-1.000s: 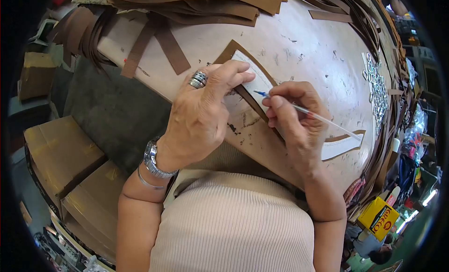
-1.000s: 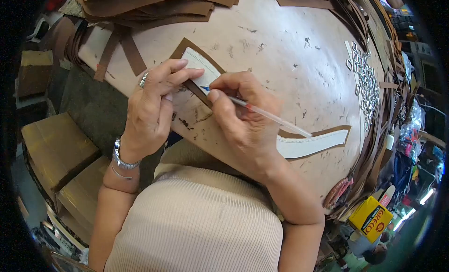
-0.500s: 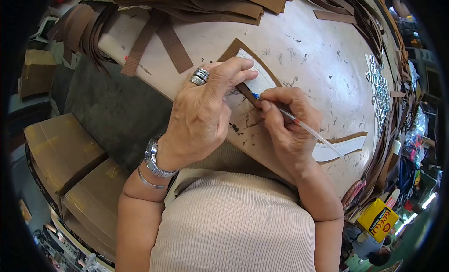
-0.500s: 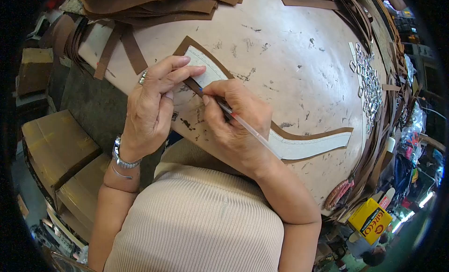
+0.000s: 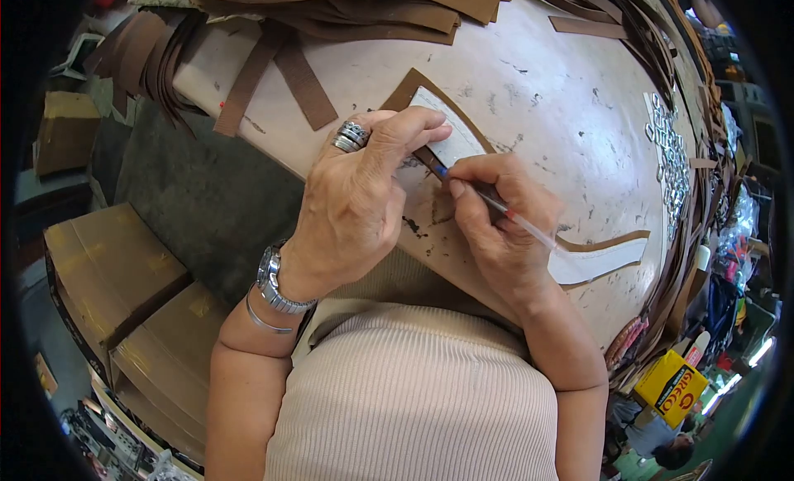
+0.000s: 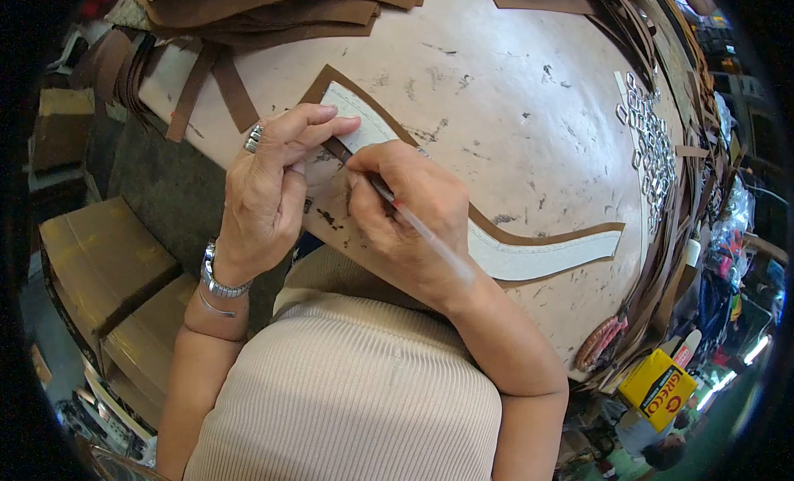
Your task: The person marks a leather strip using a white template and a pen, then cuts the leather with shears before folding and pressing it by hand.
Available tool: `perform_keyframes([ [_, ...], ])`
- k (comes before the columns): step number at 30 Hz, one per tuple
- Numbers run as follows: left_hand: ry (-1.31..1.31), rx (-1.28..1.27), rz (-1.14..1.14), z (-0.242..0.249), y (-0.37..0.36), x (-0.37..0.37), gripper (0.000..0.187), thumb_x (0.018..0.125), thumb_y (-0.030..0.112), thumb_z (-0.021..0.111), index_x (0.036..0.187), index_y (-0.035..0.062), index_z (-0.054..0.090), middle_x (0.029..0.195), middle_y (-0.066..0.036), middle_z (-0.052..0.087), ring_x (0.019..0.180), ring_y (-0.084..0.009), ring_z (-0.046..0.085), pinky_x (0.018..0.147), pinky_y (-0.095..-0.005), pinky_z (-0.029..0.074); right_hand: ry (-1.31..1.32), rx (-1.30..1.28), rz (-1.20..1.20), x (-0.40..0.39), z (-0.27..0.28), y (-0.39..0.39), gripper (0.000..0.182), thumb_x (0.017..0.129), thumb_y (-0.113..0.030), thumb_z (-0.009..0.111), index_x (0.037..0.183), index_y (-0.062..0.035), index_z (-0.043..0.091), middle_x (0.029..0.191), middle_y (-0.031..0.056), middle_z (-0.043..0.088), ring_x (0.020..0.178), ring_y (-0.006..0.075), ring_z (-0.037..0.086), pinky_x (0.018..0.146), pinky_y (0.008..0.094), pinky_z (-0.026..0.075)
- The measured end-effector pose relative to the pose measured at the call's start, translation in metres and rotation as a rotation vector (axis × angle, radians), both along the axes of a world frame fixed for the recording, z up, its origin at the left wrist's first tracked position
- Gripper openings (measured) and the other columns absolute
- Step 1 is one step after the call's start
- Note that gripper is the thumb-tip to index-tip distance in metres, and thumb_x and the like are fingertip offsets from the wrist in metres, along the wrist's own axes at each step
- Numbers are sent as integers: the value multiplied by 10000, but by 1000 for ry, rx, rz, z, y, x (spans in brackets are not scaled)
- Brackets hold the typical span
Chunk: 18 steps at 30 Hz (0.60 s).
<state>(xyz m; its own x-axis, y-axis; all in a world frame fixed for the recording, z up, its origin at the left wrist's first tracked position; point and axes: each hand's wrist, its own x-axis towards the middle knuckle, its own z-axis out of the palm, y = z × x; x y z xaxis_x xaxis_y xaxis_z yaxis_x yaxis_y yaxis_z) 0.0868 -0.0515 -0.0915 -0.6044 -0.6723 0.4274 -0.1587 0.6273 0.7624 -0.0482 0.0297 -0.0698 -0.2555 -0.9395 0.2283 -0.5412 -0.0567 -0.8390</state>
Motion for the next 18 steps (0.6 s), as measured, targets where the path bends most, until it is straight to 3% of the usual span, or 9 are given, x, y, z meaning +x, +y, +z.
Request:
perform_keyframes([
  [3, -20, -5, 4, 2, 0, 1, 529, 595, -147, 438, 1086, 37, 511, 963, -94, 634, 933, -264, 557, 838, -357, 410, -544, 205, -116, -6, 8, 4, 66, 813, -29, 542, 865, 9, 558, 736, 95, 605, 601, 134, 568, 563, 242, 463],
  [5, -26, -25, -5, 3, -1, 0, 515, 611, -135, 463, 1086, 52, 528, 962, -90, 633, 929, -267, 554, 833, -356, 413, -744, 77, -140, -18, 15, 9, 78, 833, -39, 521, 891, 9, 542, 764, 99, 603, 622, 125, 567, 576, 241, 473],
  [8, -179, -237, -26, 9, -1, -1, 403, 724, -115, 449, 1076, 50, 554, 1022, -84, 623, 948, -272, 558, 814, -334, 445, -919, -41, -183, -43, 31, 33, 90, 848, -50, 507, 915, 8, 524, 801, 122, 601, 655, 130, 574, 593, 259, 494],
  [12, -345, -401, -2, 7, 8, -6, 362, 665, -26, 598, 989, 131, 630, 1041, -38, 587, 959, -260, 520, 805, -342, 428, -601, -15, -293, -65, 29, 87, 117, 852, -51, 507, 939, 28, 519, 813, 113, 600, 714, 137, 591, 676, 255, 489],
  [15, -348, -421, 29, 5, 11, -8, 339, 660, -18, 605, 957, 140, 642, 1037, -38, 583, 971, -260, 514, 802, -347, 431, -482, 30, -307, -64, 15, 123, 110, 846, -22, 514, 942, 32, 514, 815, 97, 593, 736, 118, 581, 703, 231, 468],
  [18, -427, -482, 27, 13, 16, -12, 313, 694, -46, 566, 972, 82, 632, 1049, -75, 583, 940, -258, 543, 762, -337, 457, -407, 25, -293, -64, 5, 137, 94, 828, 14, 530, 921, 28, 526, 821, 78, 580, 726, 92, 558, 671, 206, 459],
])
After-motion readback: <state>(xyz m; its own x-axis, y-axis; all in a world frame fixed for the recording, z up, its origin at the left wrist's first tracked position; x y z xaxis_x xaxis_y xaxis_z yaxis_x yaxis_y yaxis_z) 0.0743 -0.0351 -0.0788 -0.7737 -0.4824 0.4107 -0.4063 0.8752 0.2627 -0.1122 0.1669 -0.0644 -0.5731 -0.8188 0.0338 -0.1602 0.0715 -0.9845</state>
